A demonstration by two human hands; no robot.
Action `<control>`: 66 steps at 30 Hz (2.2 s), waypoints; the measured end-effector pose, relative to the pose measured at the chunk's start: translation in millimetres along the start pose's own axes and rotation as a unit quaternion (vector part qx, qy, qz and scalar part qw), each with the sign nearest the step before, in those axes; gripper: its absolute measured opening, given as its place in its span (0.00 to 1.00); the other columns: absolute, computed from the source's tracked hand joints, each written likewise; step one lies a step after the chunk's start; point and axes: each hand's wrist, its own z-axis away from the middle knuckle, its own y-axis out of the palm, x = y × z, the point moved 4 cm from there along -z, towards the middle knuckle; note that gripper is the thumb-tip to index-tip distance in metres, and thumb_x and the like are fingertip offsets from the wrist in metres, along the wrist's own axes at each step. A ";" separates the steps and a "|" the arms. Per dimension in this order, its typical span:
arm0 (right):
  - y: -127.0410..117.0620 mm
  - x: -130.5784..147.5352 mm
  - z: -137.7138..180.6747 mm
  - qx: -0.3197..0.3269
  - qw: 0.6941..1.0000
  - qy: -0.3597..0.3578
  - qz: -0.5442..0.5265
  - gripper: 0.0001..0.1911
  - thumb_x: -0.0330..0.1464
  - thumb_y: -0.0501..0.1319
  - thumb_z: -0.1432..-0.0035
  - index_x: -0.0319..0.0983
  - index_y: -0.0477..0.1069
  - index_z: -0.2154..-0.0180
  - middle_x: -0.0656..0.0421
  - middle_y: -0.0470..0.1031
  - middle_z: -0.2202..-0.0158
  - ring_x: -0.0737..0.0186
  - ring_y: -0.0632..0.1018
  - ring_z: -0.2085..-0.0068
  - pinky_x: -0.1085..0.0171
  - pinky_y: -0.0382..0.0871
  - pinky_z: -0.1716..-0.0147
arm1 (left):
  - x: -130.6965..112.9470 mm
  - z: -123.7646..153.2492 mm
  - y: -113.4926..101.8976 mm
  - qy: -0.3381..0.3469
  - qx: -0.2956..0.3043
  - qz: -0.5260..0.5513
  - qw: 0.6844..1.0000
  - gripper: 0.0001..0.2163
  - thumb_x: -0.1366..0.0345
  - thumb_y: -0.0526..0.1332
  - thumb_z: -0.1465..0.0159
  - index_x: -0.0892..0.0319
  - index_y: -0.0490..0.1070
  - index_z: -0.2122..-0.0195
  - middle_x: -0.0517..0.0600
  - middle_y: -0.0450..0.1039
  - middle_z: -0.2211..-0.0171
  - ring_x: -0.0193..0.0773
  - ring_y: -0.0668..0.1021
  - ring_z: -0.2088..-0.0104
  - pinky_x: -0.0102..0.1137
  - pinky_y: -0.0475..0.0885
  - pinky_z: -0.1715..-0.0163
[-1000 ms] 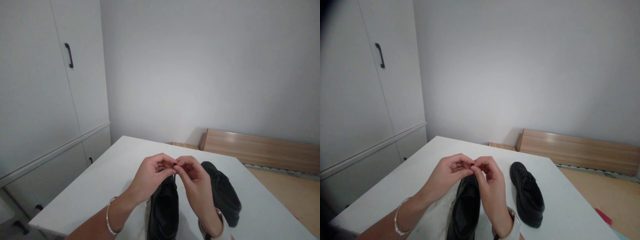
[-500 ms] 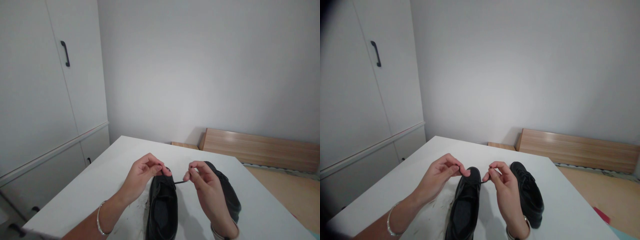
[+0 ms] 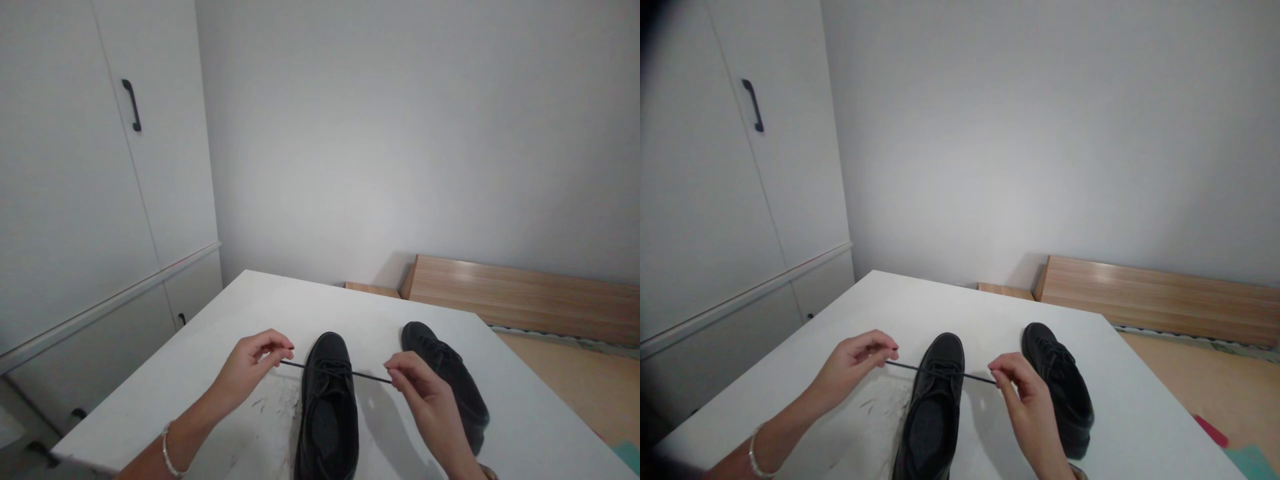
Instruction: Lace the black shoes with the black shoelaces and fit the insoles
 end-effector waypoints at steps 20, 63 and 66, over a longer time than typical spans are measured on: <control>50.9 13.0 9.5 0.172 0.963 -0.089 0.186 0.11 0.23 0.54 0.35 0.42 0.72 0.60 0.58 0.77 0.63 0.57 0.79 0.61 0.60 0.71 0.62 | -17.0 9.0 55.4 0.163 0.154 -0.347 0.911 0.08 0.76 0.60 0.34 0.58 0.77 0.65 0.48 0.77 0.67 0.39 0.77 0.64 0.29 0.70 0.64; 59.9 94.4 -24.4 0.093 0.993 -0.035 -0.059 0.07 0.34 0.51 0.31 0.42 0.64 0.63 0.62 0.69 0.71 0.64 0.72 0.71 0.65 0.66 0.70 | -54.5 -26.4 76.1 -0.026 0.100 0.151 0.983 0.12 0.54 0.59 0.34 0.59 0.66 0.61 0.43 0.69 0.78 0.33 0.73 0.79 0.27 0.66 0.76; 61.8 94.9 -30.2 0.092 0.994 -0.034 -0.054 0.05 0.34 0.53 0.33 0.42 0.65 0.63 0.62 0.70 0.70 0.64 0.73 0.69 0.64 0.66 0.68 | -50.5 -29.0 81.8 -0.042 0.130 0.195 0.971 0.17 0.50 0.63 0.37 0.63 0.70 0.67 0.45 0.70 0.77 0.30 0.70 0.80 0.26 0.63 0.77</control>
